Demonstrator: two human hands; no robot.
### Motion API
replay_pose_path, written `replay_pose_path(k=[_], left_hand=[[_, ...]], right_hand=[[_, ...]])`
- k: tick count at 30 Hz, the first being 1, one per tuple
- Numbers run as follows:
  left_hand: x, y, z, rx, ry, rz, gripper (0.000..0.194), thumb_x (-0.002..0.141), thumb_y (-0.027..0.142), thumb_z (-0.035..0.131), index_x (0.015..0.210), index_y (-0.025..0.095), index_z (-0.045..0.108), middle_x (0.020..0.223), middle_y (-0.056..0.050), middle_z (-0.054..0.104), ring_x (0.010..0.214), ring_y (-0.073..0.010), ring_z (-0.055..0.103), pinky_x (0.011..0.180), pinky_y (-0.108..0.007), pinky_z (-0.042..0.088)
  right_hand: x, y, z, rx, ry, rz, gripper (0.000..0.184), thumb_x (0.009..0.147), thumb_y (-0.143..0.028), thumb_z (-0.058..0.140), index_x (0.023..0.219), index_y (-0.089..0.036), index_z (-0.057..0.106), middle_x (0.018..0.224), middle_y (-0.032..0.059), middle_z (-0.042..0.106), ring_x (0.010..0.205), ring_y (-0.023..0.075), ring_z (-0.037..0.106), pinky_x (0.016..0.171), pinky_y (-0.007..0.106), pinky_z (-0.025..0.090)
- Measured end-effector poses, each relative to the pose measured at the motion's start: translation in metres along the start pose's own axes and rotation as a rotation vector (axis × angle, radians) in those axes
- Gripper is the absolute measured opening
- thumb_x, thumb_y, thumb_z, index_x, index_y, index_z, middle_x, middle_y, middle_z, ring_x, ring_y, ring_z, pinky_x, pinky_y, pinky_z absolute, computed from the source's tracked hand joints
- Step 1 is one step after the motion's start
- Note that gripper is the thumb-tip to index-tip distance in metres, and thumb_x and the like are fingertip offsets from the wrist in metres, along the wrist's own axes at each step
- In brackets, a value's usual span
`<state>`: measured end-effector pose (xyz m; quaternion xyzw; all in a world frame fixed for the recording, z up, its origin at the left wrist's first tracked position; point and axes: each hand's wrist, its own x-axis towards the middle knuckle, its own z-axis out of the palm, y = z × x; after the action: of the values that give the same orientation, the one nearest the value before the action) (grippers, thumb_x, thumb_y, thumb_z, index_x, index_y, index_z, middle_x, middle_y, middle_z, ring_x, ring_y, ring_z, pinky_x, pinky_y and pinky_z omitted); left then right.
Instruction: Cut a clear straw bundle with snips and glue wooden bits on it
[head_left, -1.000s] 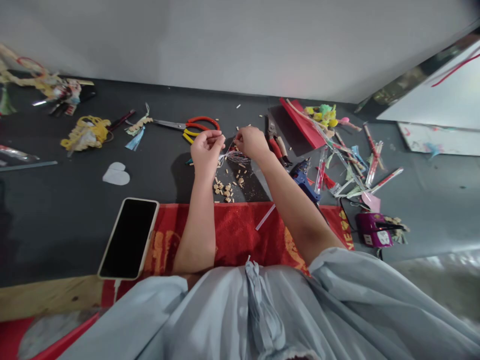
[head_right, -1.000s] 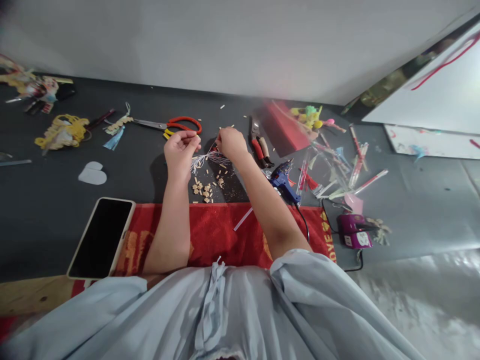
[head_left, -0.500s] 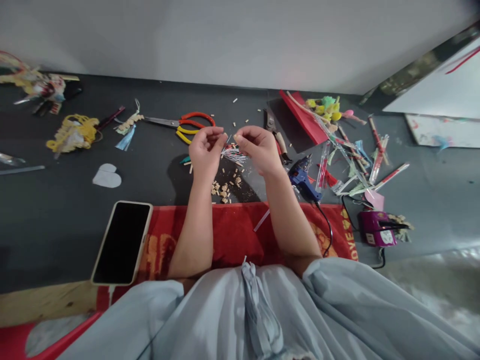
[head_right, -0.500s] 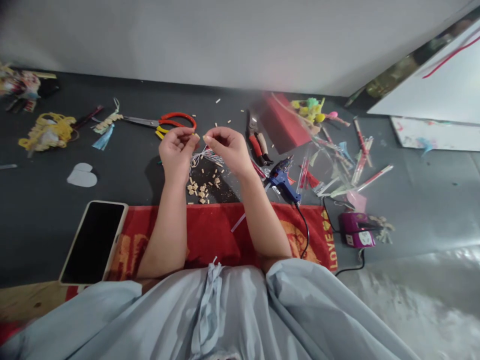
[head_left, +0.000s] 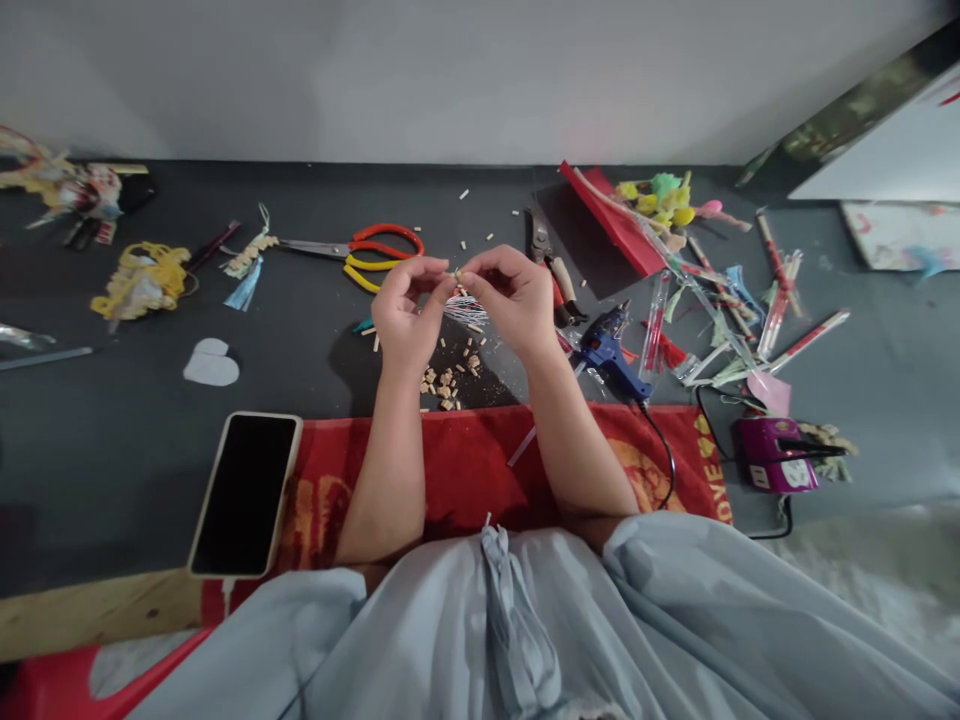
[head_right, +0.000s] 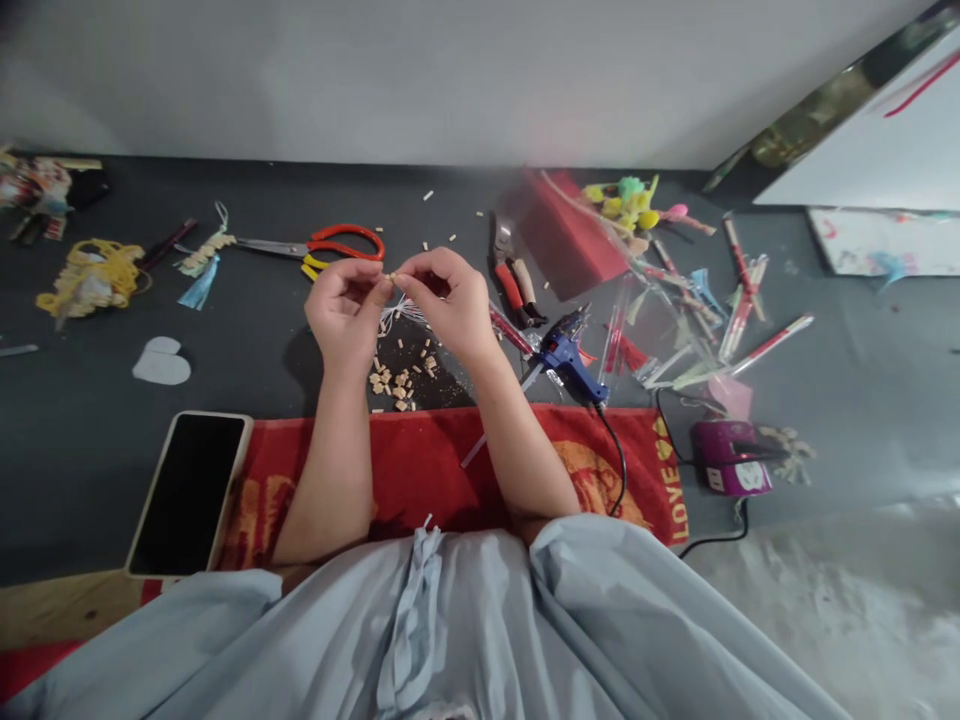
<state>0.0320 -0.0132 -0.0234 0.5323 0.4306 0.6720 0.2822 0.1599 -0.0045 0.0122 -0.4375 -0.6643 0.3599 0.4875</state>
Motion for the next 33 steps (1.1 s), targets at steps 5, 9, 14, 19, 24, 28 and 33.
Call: replay_pose_path(k=[5,9,14,19,24,28,33], left_hand=[[0.0,0.003,0.0,0.052,-0.003,-0.052,0.025,0.076,0.044,0.066,0.09,0.023,0.061,0.087,-0.001,0.066,0.082,-0.0119,0.065,0.076,-0.027,0.055],[-0.001,0.004,-0.001,0.064,-0.013,-0.065,0.026,0.076,0.044,0.067,0.089,0.023,0.061,0.086,-0.001,0.065,0.082,-0.0123,0.065,0.076,-0.028,0.055],[-0.001,0.006,-0.001,0.078,-0.024,-0.031,0.025,0.074,0.044,0.068,0.085,0.022,0.063,0.081,0.0,0.065,0.078,-0.0119,0.065,0.075,-0.028,0.055],[-0.001,0.007,0.0,0.06,-0.036,-0.02,0.025,0.074,0.043,0.07,0.088,0.023,0.062,0.08,0.001,0.065,0.074,-0.0106,0.064,0.072,-0.026,0.054],[-0.002,0.007,0.0,0.094,-0.055,-0.035,0.027,0.074,0.043,0.069,0.09,0.023,0.062,0.081,0.001,0.066,0.075,-0.0108,0.065,0.074,-0.026,0.055],[-0.001,0.007,0.0,0.098,-0.053,-0.037,0.027,0.073,0.043,0.069,0.089,0.023,0.062,0.081,0.0,0.066,0.075,-0.0109,0.065,0.074,-0.026,0.054],[0.0,0.007,0.0,0.094,-0.053,-0.064,0.028,0.073,0.044,0.069,0.089,0.023,0.061,0.08,0.0,0.065,0.075,-0.0113,0.064,0.073,-0.027,0.055]], right_hand=[[-0.001,-0.003,-0.001,-0.037,-0.023,0.024,0.022,0.083,-0.041,0.06,0.078,-0.02,0.061,0.077,-0.0006,0.056,0.069,0.0092,0.05,0.065,0.026,0.042],[-0.001,-0.002,-0.001,-0.048,-0.026,0.023,0.022,0.083,-0.041,0.06,0.079,-0.02,0.061,0.078,-0.0002,0.056,0.071,0.0097,0.05,0.065,0.026,0.042],[-0.001,0.001,-0.003,-0.079,-0.041,0.01,0.019,0.084,-0.039,0.059,0.08,-0.02,0.062,0.078,0.0001,0.056,0.072,0.0104,0.05,0.066,0.027,0.041],[0.0,0.0,-0.007,-0.082,-0.033,0.0,0.013,0.081,-0.031,0.063,0.076,-0.019,0.063,0.074,-0.0008,0.057,0.067,0.0095,0.048,0.063,0.027,0.039],[0.001,0.0,-0.009,-0.066,-0.039,0.014,0.01,0.079,-0.028,0.064,0.075,-0.019,0.063,0.073,-0.0014,0.057,0.065,0.0091,0.048,0.063,0.027,0.04],[0.001,0.002,-0.01,-0.054,-0.04,0.027,0.009,0.079,-0.028,0.064,0.075,-0.019,0.064,0.073,-0.0011,0.057,0.067,0.0099,0.05,0.065,0.028,0.041],[0.001,0.005,-0.012,-0.05,-0.062,0.024,0.011,0.079,-0.03,0.063,0.076,-0.02,0.066,0.074,-0.0006,0.058,0.07,0.011,0.052,0.067,0.029,0.043]])
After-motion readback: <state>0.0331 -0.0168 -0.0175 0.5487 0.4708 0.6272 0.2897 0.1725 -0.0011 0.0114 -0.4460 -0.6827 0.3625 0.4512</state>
